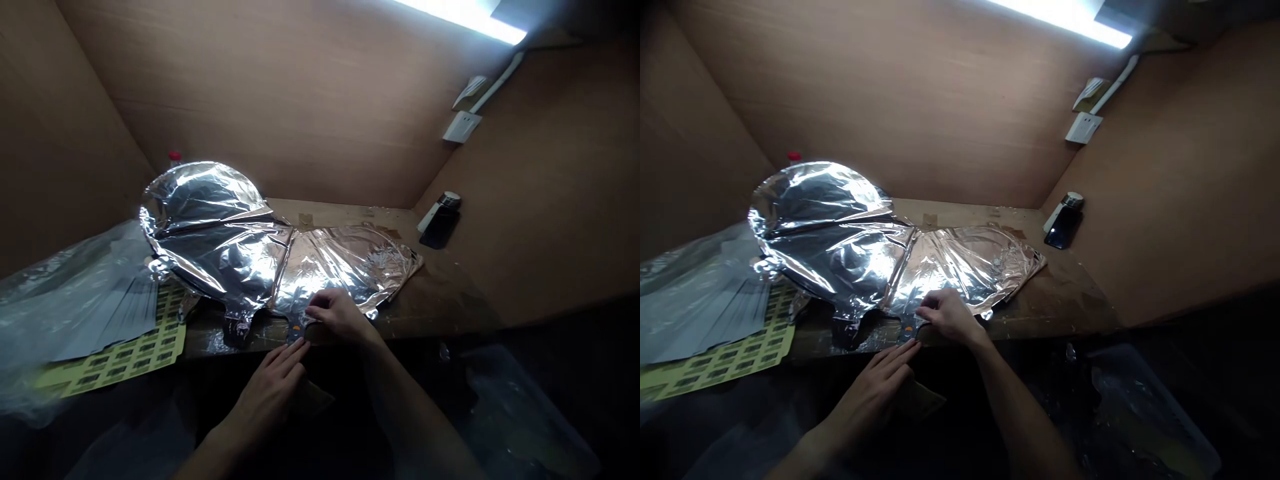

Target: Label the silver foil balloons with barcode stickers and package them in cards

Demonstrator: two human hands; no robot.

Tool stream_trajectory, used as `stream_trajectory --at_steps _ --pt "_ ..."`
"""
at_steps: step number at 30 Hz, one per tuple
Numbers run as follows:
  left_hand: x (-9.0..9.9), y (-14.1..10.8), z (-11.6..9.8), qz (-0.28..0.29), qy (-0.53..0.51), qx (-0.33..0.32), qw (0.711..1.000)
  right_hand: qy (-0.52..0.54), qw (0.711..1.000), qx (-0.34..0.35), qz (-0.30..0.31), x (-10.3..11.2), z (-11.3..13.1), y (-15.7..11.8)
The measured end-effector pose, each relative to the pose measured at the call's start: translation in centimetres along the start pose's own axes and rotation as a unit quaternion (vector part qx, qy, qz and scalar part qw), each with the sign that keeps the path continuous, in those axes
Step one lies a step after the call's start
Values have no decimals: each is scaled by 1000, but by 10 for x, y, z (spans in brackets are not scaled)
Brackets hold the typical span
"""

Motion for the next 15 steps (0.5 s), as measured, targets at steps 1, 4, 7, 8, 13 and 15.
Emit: stream_trajectory --at_steps 1,4,7,8,13,15 --pt "-1 0 1 -1 3 4 1000 -30 999 -4 16 -10 0 7" --pt "4 0 3 -8 -21 19 1000 -196 980 -40 21 -26 1 19" --pt "16 2 5 -27 -100 51 993 -352 931 -95 -23 -11 2 5" --pt "22 4 8 -39 -141 76 986 -349 931 -100 -32 -3 3 -5" --pt "51 39 9 -60 -305 162 937 -38 997 -32 64 12 7 -84" --pt "56 73 1 -45 -287 144 946 19 997 -61 49 24 -2 -116"
Point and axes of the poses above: each hand's wrist, its own y-axis towards the middle knuckle, its own x-axis out of the back of the hand, z = x × y, the point moved 7 cm from there along y, towards the middle knuckle
